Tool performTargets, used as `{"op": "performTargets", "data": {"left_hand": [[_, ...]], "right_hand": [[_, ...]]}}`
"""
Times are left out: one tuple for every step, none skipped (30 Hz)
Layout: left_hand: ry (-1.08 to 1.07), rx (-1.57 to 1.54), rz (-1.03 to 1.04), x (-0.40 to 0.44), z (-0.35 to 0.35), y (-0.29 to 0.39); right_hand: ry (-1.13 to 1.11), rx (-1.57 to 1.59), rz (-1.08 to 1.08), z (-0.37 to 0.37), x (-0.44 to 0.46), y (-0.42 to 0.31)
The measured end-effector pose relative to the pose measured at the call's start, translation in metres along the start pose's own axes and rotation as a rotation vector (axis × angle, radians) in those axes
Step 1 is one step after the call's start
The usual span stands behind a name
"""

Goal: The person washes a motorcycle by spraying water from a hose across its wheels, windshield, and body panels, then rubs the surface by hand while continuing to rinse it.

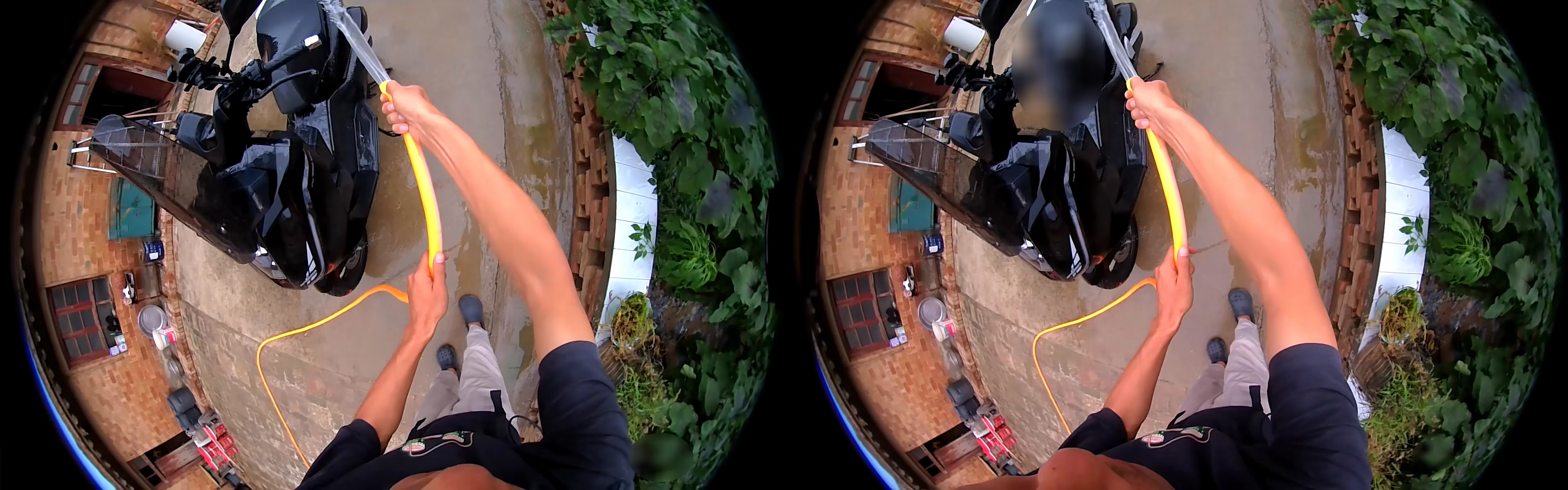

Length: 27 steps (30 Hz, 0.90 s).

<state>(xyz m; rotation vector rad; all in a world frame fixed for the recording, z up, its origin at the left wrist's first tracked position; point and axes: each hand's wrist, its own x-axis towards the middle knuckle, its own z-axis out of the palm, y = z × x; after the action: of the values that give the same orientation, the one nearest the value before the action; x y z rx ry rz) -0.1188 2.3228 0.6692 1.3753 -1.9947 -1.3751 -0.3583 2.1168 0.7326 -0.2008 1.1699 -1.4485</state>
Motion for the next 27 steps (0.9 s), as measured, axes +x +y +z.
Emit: {"op": "performTargets", "data": {"left_hand": [[-0.001, 0.001, 0.002, 0.002, -0.001, 0.003], [0.013, -0.017, -0.011, 0.004, -0.002, 0.005], [0.025, -0.034, -0.025, 0.006, -0.004, 0.008], [0.022, -0.033, -0.026, 0.007, -0.004, 0.014], [0.000, -0.045, -0.054, 0.009, -0.006, 0.023], [-0.020, -0.057, -0.082, 0.010, -0.007, 0.027], [-0.018, -0.057, -0.083, 0.007, -0.005, 0.026], [-0.037, -0.068, -0.063, 0.002, 0.000, 0.025], [-0.052, -0.084, -0.046, -0.004, 0.003, 0.025], [-0.064, -0.093, -0.074, -0.009, 0.003, 0.028], [-0.054, -0.107, -0.084, -0.015, 0.002, 0.023], [-0.067, -0.115, -0.064, -0.018, 0.000, 0.014], [-0.079, -0.127, -0.042, -0.020, -0.001, 0.004], [-0.071, -0.148, -0.047, -0.023, -0.003, -0.008], [-0.139, -0.206, -0.060, -0.021, -0.006, -0.023], [-0.210, -0.264, -0.067, -0.020, -0.009, -0.039], [-0.210, -0.286, -0.060, -0.019, -0.010, -0.054], [-0.310, -0.289, -0.035, -0.019, -0.013, -0.071], [-0.411, -0.289, -0.011, -0.018, -0.015, -0.086], [-0.436, -0.266, 0.062, -0.015, -0.017, -0.097], [-0.435, -0.286, 0.061, -0.011, -0.017, -0.121], [-0.460, -0.186, 0.129, -0.006, -0.015, -0.155], [-0.483, -0.082, 0.193, -0.003, -0.014, -0.190], [-0.477, -0.093, 0.185, -0.002, -0.015, -0.224], [-0.483, -0.036, 0.157, 0.002, -0.016, -0.256], [-0.490, 0.021, 0.128, 0.003, -0.017, -0.281], [-0.492, 0.013, 0.124, -0.004, -0.020, -0.303]], "right_hand": [[0.001, 0.001, -0.002, 0.001, -0.002, -0.004], [-0.009, 0.017, -0.029, 0.001, -0.004, -0.010], [-0.016, 0.034, -0.055, 0.001, -0.005, -0.015], [-0.025, 0.038, -0.073, 0.001, -0.004, -0.020], [-0.023, 0.039, -0.073, 0.000, -0.006, -0.024], [-0.025, 0.044, -0.074, 0.000, -0.008, -0.027], [-0.028, 0.047, -0.075, 0.000, -0.007, -0.027], [-0.070, 0.103, -0.040, -0.003, -0.008, -0.026], [-0.074, 0.096, -0.032, -0.009, -0.010, -0.026], [-0.150, 0.134, 0.019, -0.015, -0.014, -0.027], [-0.224, 0.170, 0.072, -0.016, -0.024, -0.032], [-0.212, 0.177, 0.084, -0.018, -0.039, -0.035], [-0.215, 0.155, 0.092, -0.020, -0.051, -0.034], [-0.183, 0.150, 0.120, -0.022, -0.063, -0.033], [-0.148, 0.145, 0.138, -0.021, -0.075, -0.033], [-0.156, 0.133, 0.161, -0.019, -0.087, -0.030], [-0.163, 0.121, 0.181, -0.016, -0.100, -0.023], [-0.167, 0.090, 0.189, -0.012, -0.112, -0.015], [-0.140, 0.096, 0.213, -0.005, -0.126, -0.008], [-0.114, 0.090, 0.208, 0.001, -0.137, 0.000], [-0.090, 0.084, 0.208, 0.007, -0.146, 0.009], [-0.059, 0.070, 0.190, 0.014, -0.157, 0.015], [-0.056, 0.059, 0.198, 0.018, -0.165, 0.022], [-0.028, 0.066, 0.194, 0.022, -0.172, 0.030], [-0.001, 0.073, 0.182, 0.026, -0.178, 0.034], [0.000, 0.065, 0.186, 0.032, -0.185, 0.039], [-0.004, 0.072, 0.171, 0.037, -0.194, 0.045]]}}
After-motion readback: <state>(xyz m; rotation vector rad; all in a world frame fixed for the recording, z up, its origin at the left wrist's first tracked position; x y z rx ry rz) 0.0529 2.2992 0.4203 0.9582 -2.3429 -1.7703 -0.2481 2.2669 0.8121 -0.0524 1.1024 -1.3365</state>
